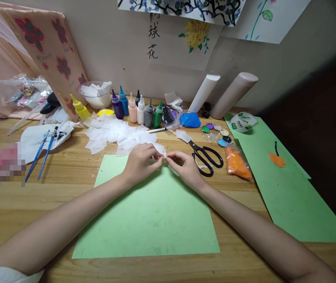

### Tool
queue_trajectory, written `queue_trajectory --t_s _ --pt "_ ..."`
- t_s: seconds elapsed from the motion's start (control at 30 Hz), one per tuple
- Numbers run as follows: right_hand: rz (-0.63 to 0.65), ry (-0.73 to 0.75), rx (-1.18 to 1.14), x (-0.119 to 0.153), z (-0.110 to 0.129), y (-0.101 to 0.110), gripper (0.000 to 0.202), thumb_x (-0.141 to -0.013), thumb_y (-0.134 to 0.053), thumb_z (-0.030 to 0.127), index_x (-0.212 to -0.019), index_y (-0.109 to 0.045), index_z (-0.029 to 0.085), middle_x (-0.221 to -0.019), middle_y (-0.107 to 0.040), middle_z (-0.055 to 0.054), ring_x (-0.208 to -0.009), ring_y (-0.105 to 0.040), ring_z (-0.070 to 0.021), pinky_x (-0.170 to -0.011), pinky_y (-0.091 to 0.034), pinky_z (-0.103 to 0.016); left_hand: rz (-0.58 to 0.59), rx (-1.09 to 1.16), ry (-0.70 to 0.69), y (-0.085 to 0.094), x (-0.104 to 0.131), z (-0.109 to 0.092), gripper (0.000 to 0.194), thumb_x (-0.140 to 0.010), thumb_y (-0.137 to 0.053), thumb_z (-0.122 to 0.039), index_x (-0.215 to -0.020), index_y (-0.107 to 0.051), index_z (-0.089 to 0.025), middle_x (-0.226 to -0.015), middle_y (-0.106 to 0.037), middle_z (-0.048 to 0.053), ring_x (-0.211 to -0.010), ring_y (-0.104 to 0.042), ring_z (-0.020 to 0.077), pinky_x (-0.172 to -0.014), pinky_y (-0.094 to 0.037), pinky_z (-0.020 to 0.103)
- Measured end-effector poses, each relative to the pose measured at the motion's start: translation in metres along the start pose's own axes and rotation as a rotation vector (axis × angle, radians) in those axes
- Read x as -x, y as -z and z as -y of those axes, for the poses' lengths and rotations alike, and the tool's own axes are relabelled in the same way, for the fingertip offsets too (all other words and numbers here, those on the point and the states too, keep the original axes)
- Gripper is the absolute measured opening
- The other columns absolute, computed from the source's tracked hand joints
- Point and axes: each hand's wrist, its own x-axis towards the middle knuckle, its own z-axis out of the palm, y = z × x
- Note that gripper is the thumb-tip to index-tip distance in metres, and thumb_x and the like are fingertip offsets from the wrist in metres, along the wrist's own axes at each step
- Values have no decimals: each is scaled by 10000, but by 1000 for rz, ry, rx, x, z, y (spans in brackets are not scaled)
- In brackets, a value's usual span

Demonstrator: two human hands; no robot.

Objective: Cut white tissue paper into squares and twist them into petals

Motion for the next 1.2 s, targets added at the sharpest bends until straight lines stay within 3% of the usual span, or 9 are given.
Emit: queue_trajectory --t_s 0.37,0.67,0.93,1.2 --pt "-7 13 9 0 -1 1 177 -813 -566 312 -804 -659 161 -787 -663 -40 -702 -566 -152 -643 -426 -268 21 -43 -23 0 2 -1 146 -790 -576 -313 -809 -667 -201 -735 -618 13 -705 -545 140 -672 -374 293" --pt "5 20 24 1 2 0 191 -818 -566 322 -785 -658 158 -743 -633 -31 -662 -524 -140 -608 -393 -257 -6 -48 -22 0 3 -1 146 -804 -549 -270 -759 -670 -202 -700 -621 4 -678 -546 130 -658 -365 291" --pt "-24 -6 47 1 0 1 181 -806 -572 317 -756 -634 154 -725 -620 -27 -645 -516 -136 -599 -393 -249 -75 145 196 5 -3 -2 119 -809 -539 -213 -706 -581 -172 -696 -564 -8 -614 -475 105 -598 -380 251" --pt "-38 -22 64 1 1 1 169 -799 -571 305 -720 -609 161 -695 -607 -17 -623 -512 -130 -580 -390 -243 -351 184 466 3 -5 15 160 -861 -474 -267 -741 -537 -182 -698 -529 -2 -645 -485 123 -599 -408 258"
